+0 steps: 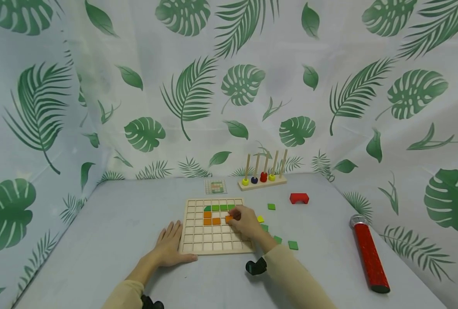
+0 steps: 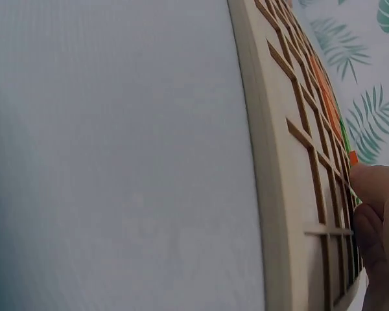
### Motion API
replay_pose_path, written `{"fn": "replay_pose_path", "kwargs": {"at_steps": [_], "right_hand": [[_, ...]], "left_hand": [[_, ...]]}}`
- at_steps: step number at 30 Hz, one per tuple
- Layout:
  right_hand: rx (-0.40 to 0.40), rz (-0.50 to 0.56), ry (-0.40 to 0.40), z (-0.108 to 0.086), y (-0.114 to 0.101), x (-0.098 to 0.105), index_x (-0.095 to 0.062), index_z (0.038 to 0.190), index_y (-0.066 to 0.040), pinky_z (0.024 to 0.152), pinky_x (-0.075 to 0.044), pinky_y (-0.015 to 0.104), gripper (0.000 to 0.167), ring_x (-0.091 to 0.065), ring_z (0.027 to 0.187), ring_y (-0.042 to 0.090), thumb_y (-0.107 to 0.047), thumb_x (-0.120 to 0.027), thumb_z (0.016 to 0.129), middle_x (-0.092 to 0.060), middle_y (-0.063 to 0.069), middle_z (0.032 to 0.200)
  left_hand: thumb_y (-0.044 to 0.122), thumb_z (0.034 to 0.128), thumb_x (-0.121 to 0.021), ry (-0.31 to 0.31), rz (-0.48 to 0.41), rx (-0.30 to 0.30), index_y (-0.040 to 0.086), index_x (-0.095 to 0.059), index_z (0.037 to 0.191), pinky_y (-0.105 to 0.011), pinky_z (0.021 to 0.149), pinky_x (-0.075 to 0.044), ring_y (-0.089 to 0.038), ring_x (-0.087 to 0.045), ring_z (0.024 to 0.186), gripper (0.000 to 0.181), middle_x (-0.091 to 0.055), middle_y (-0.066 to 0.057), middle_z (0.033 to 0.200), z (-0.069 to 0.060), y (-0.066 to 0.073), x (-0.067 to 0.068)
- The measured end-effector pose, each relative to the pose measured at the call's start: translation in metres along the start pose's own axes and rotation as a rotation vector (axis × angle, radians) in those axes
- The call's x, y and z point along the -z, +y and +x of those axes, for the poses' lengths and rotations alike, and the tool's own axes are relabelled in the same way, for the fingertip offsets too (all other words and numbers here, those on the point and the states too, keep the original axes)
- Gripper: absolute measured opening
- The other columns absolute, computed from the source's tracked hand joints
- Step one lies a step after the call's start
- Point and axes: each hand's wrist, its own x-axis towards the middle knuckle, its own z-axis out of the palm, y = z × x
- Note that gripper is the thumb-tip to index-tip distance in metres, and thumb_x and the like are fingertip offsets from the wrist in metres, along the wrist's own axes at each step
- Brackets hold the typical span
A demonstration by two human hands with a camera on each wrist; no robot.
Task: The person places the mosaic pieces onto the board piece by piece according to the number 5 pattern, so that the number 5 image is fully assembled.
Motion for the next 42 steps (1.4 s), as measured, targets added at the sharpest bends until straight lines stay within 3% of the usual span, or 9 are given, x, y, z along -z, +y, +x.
{"fn": "replay_pose_path", "kwargs": {"at_steps": [8, 18, 28, 35, 42], "right_hand": [[0.003, -0.003, 0.004, -0.002, -0.003, -0.009, -0.066, 0.103, -0.003, 0.075, -0.052, 0.027, 0.021, -0.060, 0.086, 0.014, -0.004, -0.070, 0.083, -0.065, 0.004, 0.097], [0.024, -0.038, 0.033, -0.002, -0.002, -0.015, -0.066, 0.102, -0.005, 0.071, -0.051, 0.028, 0.021, -0.058, 0.081, 0.013, -0.006, -0.071, 0.082, -0.065, 0.004, 0.096], [-0.035, -0.042, 0.014, -0.003, -0.006, -0.013, -0.066, 0.105, -0.007, 0.073, -0.049, 0.028, 0.024, -0.054, 0.081, 0.012, -0.008, -0.071, 0.081, -0.063, 0.000, 0.096], [0.020, -0.024, 0.097, -0.006, 0.001, 0.001, -0.066, 0.102, -0.001, 0.073, -0.053, 0.028, 0.017, -0.060, 0.083, 0.014, -0.002, -0.067, 0.084, -0.065, 0.005, 0.094], [-0.069, -0.097, 0.169, -0.013, 0.015, 0.033, -0.066, 0.102, -0.002, 0.080, -0.051, 0.036, 0.018, -0.060, 0.090, 0.019, -0.005, -0.068, 0.084, -0.064, 0.005, 0.096]], "left_hand": [[0.065, 0.0709, -0.069, -0.002, 0.003, 0.012, -0.009, -0.017, 0.146, -0.055, 0.111, -0.006, -0.041, -0.007, 0.141, 0.118, -0.015, -0.026, 0.153, 0.001, 0.000, 0.001], [0.066, 0.0705, -0.069, -0.003, 0.002, 0.011, -0.009, -0.017, 0.146, -0.055, 0.111, -0.006, -0.041, -0.007, 0.140, 0.119, -0.015, -0.026, 0.153, 0.000, 0.000, -0.002], [0.064, 0.0716, -0.069, -0.008, -0.001, 0.007, -0.009, -0.017, 0.146, -0.056, 0.111, -0.005, -0.042, -0.006, 0.140, 0.117, -0.014, -0.026, 0.152, 0.000, 0.001, 0.001], [0.064, 0.0712, -0.070, -0.008, -0.013, 0.011, -0.010, -0.017, 0.146, -0.056, 0.111, -0.005, -0.043, -0.006, 0.140, 0.117, -0.014, -0.027, 0.152, -0.002, 0.001, 0.001], [0.066, 0.0706, -0.069, 0.000, 0.008, 0.017, -0.008, -0.017, 0.147, -0.056, 0.111, -0.004, -0.042, -0.006, 0.140, 0.118, -0.014, -0.026, 0.153, 0.001, -0.002, -0.001]]}}
